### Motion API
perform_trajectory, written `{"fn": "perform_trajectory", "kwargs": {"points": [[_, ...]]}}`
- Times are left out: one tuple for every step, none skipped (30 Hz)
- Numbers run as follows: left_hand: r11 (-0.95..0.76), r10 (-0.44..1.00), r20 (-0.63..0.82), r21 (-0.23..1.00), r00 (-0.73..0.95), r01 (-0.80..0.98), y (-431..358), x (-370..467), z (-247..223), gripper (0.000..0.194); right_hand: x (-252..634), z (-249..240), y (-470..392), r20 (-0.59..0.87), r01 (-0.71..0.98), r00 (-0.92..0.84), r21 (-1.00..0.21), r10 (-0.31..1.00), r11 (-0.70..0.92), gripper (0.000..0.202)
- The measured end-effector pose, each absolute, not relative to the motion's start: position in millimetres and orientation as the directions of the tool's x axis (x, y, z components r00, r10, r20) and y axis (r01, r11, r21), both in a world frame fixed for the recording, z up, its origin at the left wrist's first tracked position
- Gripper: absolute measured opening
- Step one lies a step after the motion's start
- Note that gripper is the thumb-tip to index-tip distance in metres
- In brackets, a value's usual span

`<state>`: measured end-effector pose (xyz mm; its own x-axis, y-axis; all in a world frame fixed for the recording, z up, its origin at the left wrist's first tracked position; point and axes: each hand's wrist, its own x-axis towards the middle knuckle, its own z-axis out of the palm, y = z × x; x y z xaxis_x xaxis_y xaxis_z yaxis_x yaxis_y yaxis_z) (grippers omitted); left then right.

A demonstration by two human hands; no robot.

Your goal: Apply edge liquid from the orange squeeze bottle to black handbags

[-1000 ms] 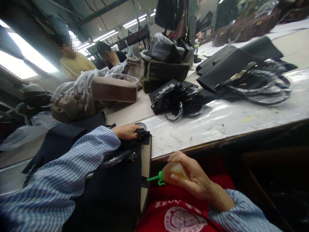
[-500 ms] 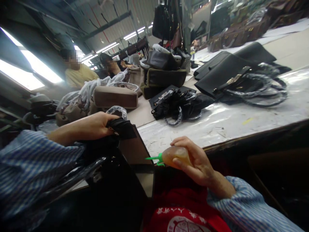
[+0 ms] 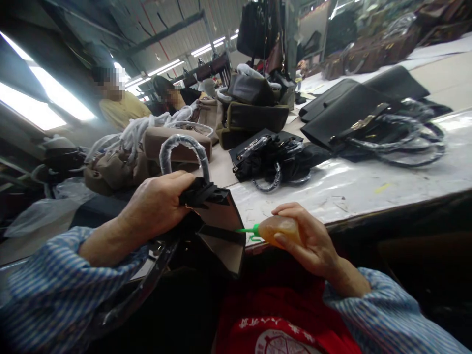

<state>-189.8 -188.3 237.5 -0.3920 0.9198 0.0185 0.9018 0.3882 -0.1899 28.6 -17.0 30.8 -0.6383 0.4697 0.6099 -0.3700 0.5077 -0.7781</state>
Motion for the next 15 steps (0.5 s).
{"fn": "perform_trajectory", "kwargs": {"points": [[0.399, 0.915, 0.007, -0.175, -0.405, 0.900, -189, -188, 233, 0.022, 30, 28, -16, 0.605, -0.362, -0.641, -0.781, 0.472, 0.510, 0.026], [0.411, 0.909, -0.007, -0.157, -0.417, 0.898, -189, -187, 230, 0.023, 32, 26, -15, 0.601, -0.354, -0.643, -0.783, 0.475, 0.511, 0.026], [0.422, 0.903, -0.019, -0.139, -0.429, 0.896, -190, -186, 228, 0.024, 34, 24, -15, 0.595, -0.346, -0.647, -0.786, 0.477, 0.512, 0.025], [0.434, 0.898, -0.025, -0.122, -0.440, 0.893, -190, -186, 227, 0.026, 36, 22, -14, 0.588, -0.337, -0.652, -0.790, 0.478, 0.512, 0.025], [0.444, 0.894, -0.022, -0.101, -0.448, 0.890, -191, -187, 227, 0.027, 37, 20, -14, 0.582, -0.329, -0.658, -0.792, 0.478, 0.514, 0.024], [0.452, 0.891, -0.012, -0.074, -0.454, 0.889, -191, -189, 226, 0.027, 39, 17, -13, 0.577, -0.319, -0.662, -0.795, 0.479, 0.516, 0.024], [0.462, 0.887, -0.002, -0.042, -0.462, 0.886, -192, -190, 226, 0.026, 40, 14, -13, 0.571, -0.309, -0.664, -0.797, 0.482, 0.519, 0.023], [0.471, 0.882, 0.002, -0.007, -0.471, 0.882, -192, -192, 226, 0.025, 42, 12, -14, 0.564, -0.297, -0.668, -0.800, 0.486, 0.521, 0.023], [0.477, 0.879, -0.001, 0.028, -0.478, 0.878, -193, -193, 225, 0.024, 43, 9, -14, 0.560, -0.287, -0.668, -0.802, 0.491, 0.524, 0.024], [0.485, 0.874, -0.007, 0.060, -0.485, 0.872, -193, -195, 224, 0.024, 44, 6, -15, 0.558, -0.279, -0.666, -0.802, 0.495, 0.527, 0.024], [0.495, 0.868, -0.015, 0.089, -0.496, 0.864, -193, -195, 224, 0.026, 45, 3, -16, 0.556, -0.274, -0.665, -0.803, 0.499, 0.529, 0.025], [0.506, 0.861, -0.024, 0.117, -0.507, 0.854, -194, -196, 223, 0.027, 46, 1, -17, 0.553, -0.271, -0.666, -0.804, 0.501, 0.529, 0.026], [0.515, 0.856, -0.030, 0.148, -0.516, 0.845, -194, -196, 222, 0.028, 47, 0, -18, 0.548, -0.271, -0.671, -0.808, 0.499, 0.523, 0.026], [0.520, 0.851, -0.031, 0.179, -0.524, 0.835, -194, -197, 221, 0.028, 48, -1, -20, 0.539, -0.273, -0.683, -0.815, 0.494, 0.511, 0.025], [0.525, 0.847, -0.027, 0.206, -0.532, 0.826, -195, -197, 220, 0.028, 49, -1, -21, 0.526, -0.278, -0.700, -0.823, 0.483, 0.495, 0.023]]}}
